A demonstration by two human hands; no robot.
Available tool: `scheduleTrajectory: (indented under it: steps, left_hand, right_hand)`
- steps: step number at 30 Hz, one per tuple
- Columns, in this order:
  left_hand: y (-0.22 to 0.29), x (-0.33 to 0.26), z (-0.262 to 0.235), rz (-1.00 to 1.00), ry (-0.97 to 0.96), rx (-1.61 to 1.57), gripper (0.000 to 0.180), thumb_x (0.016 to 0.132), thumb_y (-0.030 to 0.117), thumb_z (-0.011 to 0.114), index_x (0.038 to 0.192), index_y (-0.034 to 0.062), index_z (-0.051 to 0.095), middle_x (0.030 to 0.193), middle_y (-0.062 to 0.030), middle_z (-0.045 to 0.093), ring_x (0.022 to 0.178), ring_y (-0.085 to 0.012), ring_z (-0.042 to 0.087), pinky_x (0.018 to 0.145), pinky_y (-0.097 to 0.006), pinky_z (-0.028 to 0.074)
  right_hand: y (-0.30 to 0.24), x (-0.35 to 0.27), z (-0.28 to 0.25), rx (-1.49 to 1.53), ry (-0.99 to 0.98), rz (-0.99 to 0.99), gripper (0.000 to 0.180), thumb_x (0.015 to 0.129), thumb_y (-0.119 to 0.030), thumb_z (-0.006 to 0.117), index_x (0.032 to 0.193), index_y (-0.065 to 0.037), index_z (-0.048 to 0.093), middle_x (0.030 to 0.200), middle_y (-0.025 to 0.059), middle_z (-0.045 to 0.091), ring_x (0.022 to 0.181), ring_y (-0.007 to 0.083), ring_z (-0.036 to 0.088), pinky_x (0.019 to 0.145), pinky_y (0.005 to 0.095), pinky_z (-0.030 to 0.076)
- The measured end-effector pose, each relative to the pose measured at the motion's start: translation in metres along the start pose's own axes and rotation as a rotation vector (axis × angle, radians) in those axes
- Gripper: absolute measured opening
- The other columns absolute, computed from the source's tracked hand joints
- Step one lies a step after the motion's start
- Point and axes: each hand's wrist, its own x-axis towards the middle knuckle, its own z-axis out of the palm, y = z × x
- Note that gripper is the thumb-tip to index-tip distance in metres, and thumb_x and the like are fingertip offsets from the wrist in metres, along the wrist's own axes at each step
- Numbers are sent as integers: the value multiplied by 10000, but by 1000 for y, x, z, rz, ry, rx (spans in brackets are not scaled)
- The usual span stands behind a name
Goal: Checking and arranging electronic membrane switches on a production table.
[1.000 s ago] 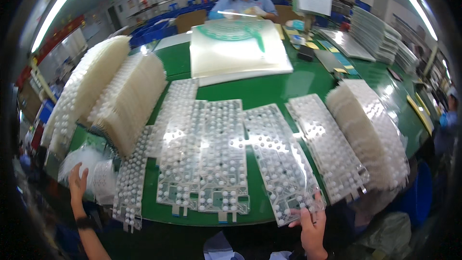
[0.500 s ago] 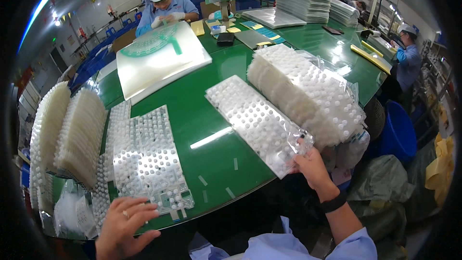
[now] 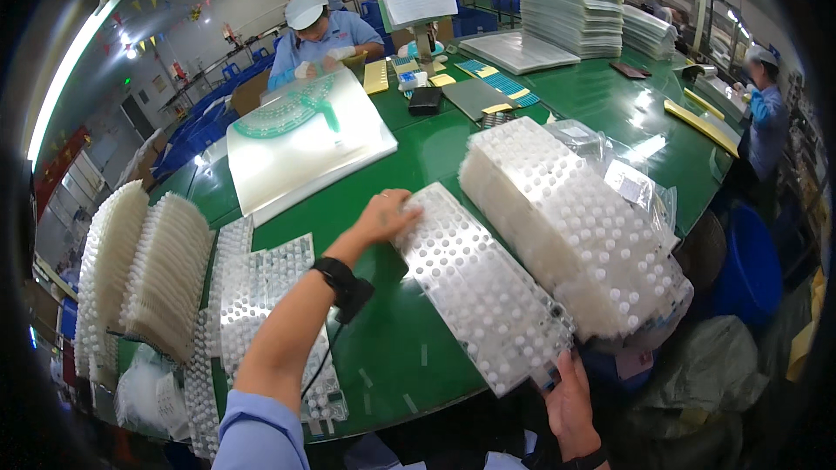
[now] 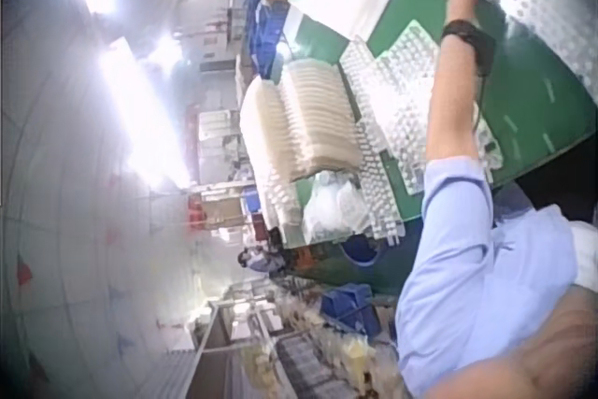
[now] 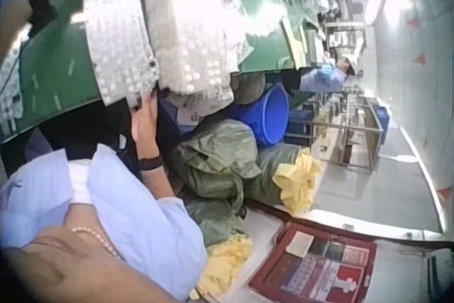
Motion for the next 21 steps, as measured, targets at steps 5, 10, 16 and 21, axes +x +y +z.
scheduleTrajectory:
  steps: [5, 10, 16, 21]
  left_hand:
    - [25, -30, -2, 11, -256, -88, 665, 808, 522, 658, 1175, -23, 552, 1170, -235, 546, 1060, -352, 551, 917, -429, 465]
    - [9, -83, -31, -95, -228, -449, 755, 804, 528, 689, 1241, -62, 513, 1167, -194, 583, 1032, -258, 588, 880, -347, 481]
    - [11, -99, -67, -127, -211, -1027, 585, 837, 270, 729, 1293, -7, 489, 1184, -105, 593, 1090, -188, 579, 959, -341, 454]
    - [2, -117, -74, -39, -126, -1184, 556, 840, 127, 713, 1323, 23, 458, 1192, -85, 593, 1096, -169, 577, 953, -329, 455]
  right_hand:
    - [-17, -10, -15, -78, 117, -33, 524, 866, -38, 649, 1342, 28, 441, 1257, 128, 579, 1118, 236, 589, 959, 365, 466]
    - [-19, -46, -34, -476, 81, -264, 529, 833, -10, 650, 1322, 53, 457, 1271, 161, 553, 1141, 223, 551, 991, 350, 427]
    - [-39, -44, -13, -889, -67, -664, 558, 837, -59, 679, 1326, 62, 441, 1303, 166, 524, 1179, 221, 516, 1017, 350, 397]
    - [-50, -27, 14, -907, -299, -675, 762, 812, -120, 765, 1420, 29, 330, 1356, 149, 494, 1221, 255, 517, 1033, 381, 394]
